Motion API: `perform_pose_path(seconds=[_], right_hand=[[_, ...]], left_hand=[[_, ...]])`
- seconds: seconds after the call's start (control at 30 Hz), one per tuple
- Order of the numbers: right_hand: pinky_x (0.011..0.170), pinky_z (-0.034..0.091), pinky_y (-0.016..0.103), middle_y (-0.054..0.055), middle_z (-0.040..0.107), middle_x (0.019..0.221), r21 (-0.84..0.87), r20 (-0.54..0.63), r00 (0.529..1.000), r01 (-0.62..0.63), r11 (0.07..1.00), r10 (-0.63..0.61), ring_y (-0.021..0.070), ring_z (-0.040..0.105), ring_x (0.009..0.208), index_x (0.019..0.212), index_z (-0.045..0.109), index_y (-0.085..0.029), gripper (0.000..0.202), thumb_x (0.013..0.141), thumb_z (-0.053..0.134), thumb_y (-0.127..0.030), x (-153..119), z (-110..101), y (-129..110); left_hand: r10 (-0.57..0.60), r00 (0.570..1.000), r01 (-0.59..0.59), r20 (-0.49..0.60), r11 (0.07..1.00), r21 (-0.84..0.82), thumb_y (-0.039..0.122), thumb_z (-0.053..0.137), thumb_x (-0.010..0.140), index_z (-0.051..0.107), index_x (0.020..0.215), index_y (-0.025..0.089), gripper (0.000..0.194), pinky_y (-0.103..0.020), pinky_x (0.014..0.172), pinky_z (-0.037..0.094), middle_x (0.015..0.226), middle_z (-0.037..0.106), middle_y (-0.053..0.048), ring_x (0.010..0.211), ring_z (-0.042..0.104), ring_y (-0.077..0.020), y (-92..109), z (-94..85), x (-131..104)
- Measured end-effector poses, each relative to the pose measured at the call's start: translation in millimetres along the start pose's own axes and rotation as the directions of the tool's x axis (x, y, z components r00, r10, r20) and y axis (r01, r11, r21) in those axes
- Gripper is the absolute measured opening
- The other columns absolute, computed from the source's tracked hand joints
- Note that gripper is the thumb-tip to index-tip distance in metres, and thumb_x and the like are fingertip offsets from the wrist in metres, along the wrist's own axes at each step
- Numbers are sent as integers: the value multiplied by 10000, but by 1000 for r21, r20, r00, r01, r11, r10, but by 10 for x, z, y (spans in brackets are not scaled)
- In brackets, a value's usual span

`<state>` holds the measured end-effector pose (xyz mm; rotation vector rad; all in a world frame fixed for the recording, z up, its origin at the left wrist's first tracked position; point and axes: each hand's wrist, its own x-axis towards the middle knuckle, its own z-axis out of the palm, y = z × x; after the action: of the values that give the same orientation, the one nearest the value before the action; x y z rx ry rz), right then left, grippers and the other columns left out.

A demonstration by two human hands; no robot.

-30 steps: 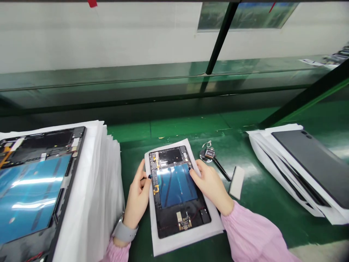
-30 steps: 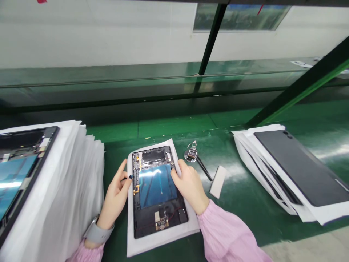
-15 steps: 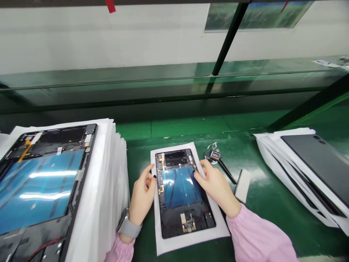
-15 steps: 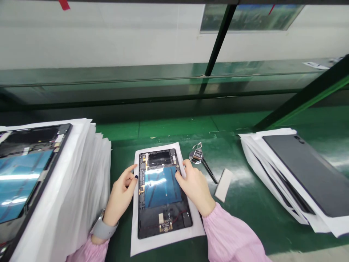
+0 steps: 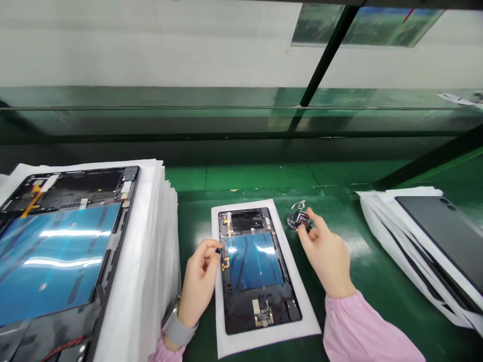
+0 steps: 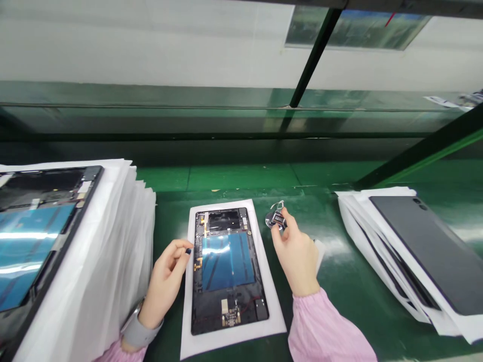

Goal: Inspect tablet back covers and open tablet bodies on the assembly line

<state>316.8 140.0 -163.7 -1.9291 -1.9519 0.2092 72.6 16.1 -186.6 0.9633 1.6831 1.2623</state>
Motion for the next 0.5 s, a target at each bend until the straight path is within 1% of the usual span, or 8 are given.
perform_pose_path(seconds=[0.13,0.17,0.23,0.3,0.37,0.43,0.47,0.5], right_hand=[[485,223,262,-21,603,516,-169,27,1000,-2,986,7,218,580,454,1316,614,-185,439,910,583,-349,28,20,-25],[485,214,263,-17,615,526,-182,35,999,-4,983,11,220,585,457,1311,611,-188,429,916,590,-354,37,22,-38],[484,219,263,-17,631,548,-145,50,999,-11,989,19,219,601,474,1279,616,-197,393,922,590,-358,49,23,-61],[484,262,263,-24,633,554,-44,62,998,-12,999,15,225,620,502,1266,610,-194,395,915,580,-372,47,10,-60],[495,342,272,-27,647,571,118,76,997,-12,993,3,233,640,530,1335,560,-178,486,913,560,-419,23,-40,-12],[513,434,301,-9,689,623,306,62,998,-43,951,25,233,650,528,1443,460,-156,628,917,545,-487,-19,-144,92],[525,475,322,16,714,658,382,46,997,-69,922,55,232,655,522,1482,413,-142,684,921,546,-512,-41,-216,160],[533,508,341,49,734,690,427,10,995,-92,900,97,230,655,511,1493,398,-129,710,928,550,-532,-60,-296,232]], left_hand=[[-43,998,47,45,996,-74,336,464,934,559,955,234,141,-271,543,251,633,333,80,557,293,-133,59,11,-26],[-57,997,62,57,993,-97,341,453,936,552,949,235,145,-265,526,234,628,302,84,547,267,-130,71,13,-30],[-77,993,88,85,986,-138,363,438,940,538,938,235,163,-253,499,204,626,259,90,537,229,-126,91,15,-38],[-83,990,102,115,980,-173,390,431,947,528,939,235,183,-245,479,177,627,237,95,529,204,-121,103,13,-45],[-70,987,98,144,975,-198,398,430,951,518,951,235,185,-240,462,159,630,231,101,515,185,-114,107,6,-48],[-42,985,78,167,974,-214,384,426,951,514,958,233,174,-237,443,157,625,228,106,496,174,-109,109,-1,-44],[-24,984,62,175,974,-218,371,423,949,512,957,232,165,-235,432,163,619,232,108,489,173,-108,112,-3,-41],[-2,983,43,182,975,-217,355,419,945,510,953,230,155,-234,423,171,613,241,109,481,176,-108,117,-4,-39]])
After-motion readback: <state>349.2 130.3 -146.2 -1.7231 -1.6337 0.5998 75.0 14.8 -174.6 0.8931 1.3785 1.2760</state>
